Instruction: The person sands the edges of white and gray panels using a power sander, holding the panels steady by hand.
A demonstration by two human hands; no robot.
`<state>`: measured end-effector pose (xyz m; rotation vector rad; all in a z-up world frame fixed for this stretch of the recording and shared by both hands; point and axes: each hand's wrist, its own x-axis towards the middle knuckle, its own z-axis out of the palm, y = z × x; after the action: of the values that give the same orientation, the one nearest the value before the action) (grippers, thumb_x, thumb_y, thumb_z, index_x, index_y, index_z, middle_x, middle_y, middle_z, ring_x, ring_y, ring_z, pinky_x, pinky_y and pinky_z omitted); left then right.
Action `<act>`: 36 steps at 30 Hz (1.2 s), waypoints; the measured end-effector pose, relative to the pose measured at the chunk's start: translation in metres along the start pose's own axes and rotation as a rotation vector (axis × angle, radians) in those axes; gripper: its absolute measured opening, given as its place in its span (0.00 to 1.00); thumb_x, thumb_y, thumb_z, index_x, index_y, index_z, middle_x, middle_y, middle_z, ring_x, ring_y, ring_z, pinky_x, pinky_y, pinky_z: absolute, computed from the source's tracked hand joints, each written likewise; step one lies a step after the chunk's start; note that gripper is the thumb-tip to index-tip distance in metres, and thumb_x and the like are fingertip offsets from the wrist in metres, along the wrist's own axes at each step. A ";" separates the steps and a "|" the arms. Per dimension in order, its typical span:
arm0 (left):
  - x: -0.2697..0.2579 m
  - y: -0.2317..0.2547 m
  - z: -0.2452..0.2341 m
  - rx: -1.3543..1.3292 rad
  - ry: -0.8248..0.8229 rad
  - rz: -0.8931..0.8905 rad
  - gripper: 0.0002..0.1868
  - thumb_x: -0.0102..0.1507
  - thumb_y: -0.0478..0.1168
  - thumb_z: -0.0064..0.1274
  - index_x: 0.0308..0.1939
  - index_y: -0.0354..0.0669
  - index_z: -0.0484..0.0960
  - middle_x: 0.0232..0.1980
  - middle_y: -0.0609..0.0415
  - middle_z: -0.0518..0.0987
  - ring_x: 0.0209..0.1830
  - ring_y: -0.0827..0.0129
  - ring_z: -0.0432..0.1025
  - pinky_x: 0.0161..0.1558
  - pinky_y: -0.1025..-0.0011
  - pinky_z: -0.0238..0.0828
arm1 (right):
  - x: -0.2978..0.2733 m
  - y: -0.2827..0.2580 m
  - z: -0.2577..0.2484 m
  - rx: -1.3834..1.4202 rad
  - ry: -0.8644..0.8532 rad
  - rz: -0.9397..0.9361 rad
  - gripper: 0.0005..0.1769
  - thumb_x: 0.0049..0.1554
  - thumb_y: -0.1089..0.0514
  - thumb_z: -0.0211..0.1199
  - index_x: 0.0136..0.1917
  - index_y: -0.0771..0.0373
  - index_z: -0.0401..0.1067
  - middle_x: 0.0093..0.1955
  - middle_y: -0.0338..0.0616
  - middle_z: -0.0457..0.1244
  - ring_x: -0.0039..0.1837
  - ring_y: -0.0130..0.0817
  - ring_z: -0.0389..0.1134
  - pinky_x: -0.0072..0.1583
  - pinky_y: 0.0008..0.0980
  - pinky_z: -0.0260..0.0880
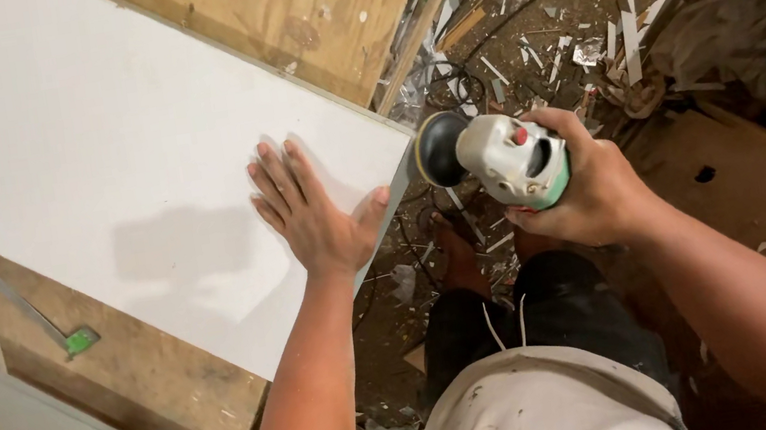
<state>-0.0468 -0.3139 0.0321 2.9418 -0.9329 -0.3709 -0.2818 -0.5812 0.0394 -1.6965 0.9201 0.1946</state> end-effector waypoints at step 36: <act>0.000 -0.008 0.006 -0.001 0.038 0.023 0.79 0.61 0.94 0.44 0.97 0.39 0.49 0.99 0.33 0.39 0.98 0.27 0.31 0.86 0.21 0.32 | -0.003 0.004 -0.005 0.042 -0.023 -0.003 0.65 0.37 0.51 0.93 0.83 0.46 0.64 0.53 0.68 0.75 0.60 0.77 0.78 0.63 0.69 0.78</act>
<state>-0.0438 -0.3072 0.0251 2.9234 -0.9612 -0.3134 -0.2880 -0.5843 0.0403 -1.6530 0.8991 0.1911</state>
